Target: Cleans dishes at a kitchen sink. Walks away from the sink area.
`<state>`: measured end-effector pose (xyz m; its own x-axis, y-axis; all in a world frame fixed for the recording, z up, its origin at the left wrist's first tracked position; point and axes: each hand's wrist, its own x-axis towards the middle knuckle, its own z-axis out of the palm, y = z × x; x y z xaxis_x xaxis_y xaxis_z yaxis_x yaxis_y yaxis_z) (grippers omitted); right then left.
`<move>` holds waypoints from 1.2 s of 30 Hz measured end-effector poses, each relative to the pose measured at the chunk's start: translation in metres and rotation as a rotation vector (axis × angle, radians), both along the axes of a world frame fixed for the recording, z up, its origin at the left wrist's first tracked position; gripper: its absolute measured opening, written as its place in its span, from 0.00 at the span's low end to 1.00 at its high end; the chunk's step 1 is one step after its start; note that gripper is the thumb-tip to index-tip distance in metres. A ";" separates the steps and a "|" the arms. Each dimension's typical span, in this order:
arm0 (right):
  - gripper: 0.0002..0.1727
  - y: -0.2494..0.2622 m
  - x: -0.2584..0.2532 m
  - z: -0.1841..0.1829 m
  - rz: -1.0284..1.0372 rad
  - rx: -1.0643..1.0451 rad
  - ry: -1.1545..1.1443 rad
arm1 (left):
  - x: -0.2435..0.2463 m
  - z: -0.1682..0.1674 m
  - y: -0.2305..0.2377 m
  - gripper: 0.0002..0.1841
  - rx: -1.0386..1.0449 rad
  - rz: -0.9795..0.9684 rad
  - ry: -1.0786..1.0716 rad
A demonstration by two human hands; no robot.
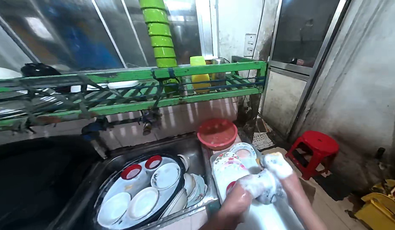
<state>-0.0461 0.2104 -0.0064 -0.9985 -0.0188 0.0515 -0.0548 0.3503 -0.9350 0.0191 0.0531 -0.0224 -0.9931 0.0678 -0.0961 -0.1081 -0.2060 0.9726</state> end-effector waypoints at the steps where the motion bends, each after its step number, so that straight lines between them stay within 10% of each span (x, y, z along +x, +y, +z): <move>1: 0.33 -0.002 0.007 -0.003 -0.020 0.009 0.059 | -0.001 0.003 0.005 0.10 0.057 0.085 0.002; 5: 0.35 -0.017 0.048 -0.017 0.039 0.153 0.402 | -0.004 -0.001 0.012 0.14 -0.197 0.225 0.031; 8: 0.30 -0.001 0.023 -0.012 0.005 -0.021 0.048 | 0.009 0.011 0.013 0.18 -0.424 0.083 0.111; 11: 0.19 0.019 0.007 -0.012 0.019 -0.589 -0.427 | 0.026 0.018 0.019 0.21 -0.368 0.055 0.196; 14: 0.35 0.010 0.011 -0.033 0.148 -1.265 -0.693 | 0.022 0.023 0.030 0.21 -0.429 0.012 0.262; 17: 0.34 -0.011 0.028 -0.038 0.124 -1.392 -0.700 | 0.001 -0.006 0.043 0.13 -0.730 0.216 0.687; 22: 0.13 -0.007 0.029 -0.038 0.009 -0.895 -0.427 | -0.025 -0.011 0.017 0.17 -0.295 0.495 0.231; 26: 0.26 0.023 0.013 -0.037 0.095 -0.241 -0.080 | -0.024 -0.014 0.019 0.14 0.145 0.534 0.012; 29: 0.34 0.028 0.014 -0.021 0.107 0.136 -0.002 | -0.024 -0.018 0.033 0.13 0.140 0.497 -0.070; 36: 0.21 0.034 0.033 -0.029 0.229 0.301 0.331 | -0.036 -0.017 0.021 0.11 0.049 0.361 -0.084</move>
